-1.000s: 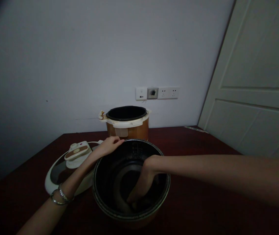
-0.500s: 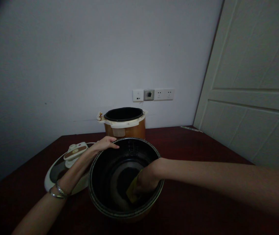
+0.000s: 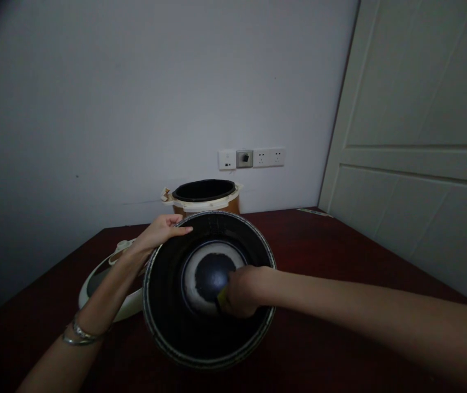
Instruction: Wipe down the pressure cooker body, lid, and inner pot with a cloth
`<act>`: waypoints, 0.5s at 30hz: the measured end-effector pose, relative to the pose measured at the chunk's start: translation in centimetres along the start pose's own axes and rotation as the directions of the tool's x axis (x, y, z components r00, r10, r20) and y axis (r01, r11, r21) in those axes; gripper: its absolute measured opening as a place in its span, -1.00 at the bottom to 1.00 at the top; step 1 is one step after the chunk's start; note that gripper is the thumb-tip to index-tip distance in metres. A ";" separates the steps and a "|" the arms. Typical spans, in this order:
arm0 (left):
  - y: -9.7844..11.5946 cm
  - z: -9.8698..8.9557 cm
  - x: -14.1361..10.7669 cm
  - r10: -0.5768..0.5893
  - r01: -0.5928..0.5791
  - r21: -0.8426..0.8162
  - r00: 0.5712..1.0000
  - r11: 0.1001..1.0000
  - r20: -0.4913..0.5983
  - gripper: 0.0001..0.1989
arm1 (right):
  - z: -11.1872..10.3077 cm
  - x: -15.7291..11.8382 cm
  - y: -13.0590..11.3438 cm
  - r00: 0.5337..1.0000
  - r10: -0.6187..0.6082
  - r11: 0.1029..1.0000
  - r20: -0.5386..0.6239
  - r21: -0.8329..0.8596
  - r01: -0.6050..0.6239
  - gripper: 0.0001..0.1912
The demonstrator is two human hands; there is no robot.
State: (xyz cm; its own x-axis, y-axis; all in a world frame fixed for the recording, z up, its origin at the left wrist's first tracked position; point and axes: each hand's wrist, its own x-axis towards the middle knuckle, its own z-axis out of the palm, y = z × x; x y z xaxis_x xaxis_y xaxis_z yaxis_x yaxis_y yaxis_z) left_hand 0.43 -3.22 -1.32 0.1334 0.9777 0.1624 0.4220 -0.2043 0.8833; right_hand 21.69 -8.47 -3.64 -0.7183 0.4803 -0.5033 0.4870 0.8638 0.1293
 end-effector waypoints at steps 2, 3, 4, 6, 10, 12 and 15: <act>0.4 0.2 -0.6 0.016 -0.017 -0.031 0.999 0.999 -0.042 -0.60 | -0.1 -0.1 -0.5 0.999 -0.046 0.999 0.023 -0.008 0.046 -0.62; 0.6 0.3 -0.8 0.026 -0.028 -0.035 0.998 0.999 -0.062 -0.59 | 0.0 0.0 -0.9 0.995 -0.087 0.996 0.037 -0.016 0.088 -0.60; 0.8 0.4 -1.1 0.038 -0.041 -0.030 0.996 0.999 -0.078 -0.58 | 0.0 0.1 -1.3 0.989 -0.138 0.990 0.048 -0.019 0.139 -0.60; 1.0 0.7 -1.4 0.066 -0.068 -0.015 0.993 0.998 -0.096 -0.59 | 0.3 0.4 -2.3 0.973 -0.230 0.973 0.005 0.023 0.229 -0.62; 1.3 1.3 -1.6 0.112 -0.111 0.015 0.987 0.994 -0.112 -0.59 | 0.3 1.7 -4.4 0.946 -0.177 0.901 -0.273 0.341 0.267 -0.56; 1.5 1.6 -1.5 0.120 -0.118 0.027 0.985 0.993 -0.125 -0.59 | 0.1 2.5 -5.3 0.918 -0.045 0.822 -0.394 0.508 0.258 -0.46; 1.9 2.0 -1.5 0.136 -0.129 0.049 0.978 0.990 -0.155 -0.61 | 0.0 3.8 -6.0 0.822 0.040 0.775 -0.568 0.537 0.333 -0.47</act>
State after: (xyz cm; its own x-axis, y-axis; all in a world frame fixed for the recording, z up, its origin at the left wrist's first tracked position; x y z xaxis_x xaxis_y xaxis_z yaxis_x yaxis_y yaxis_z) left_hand 2.84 -5.22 -0.78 0.0483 0.9366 0.3471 0.4450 -0.3313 0.8320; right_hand 16.03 -11.86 -6.34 -0.8534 0.5155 0.0767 0.4046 0.7481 -0.5259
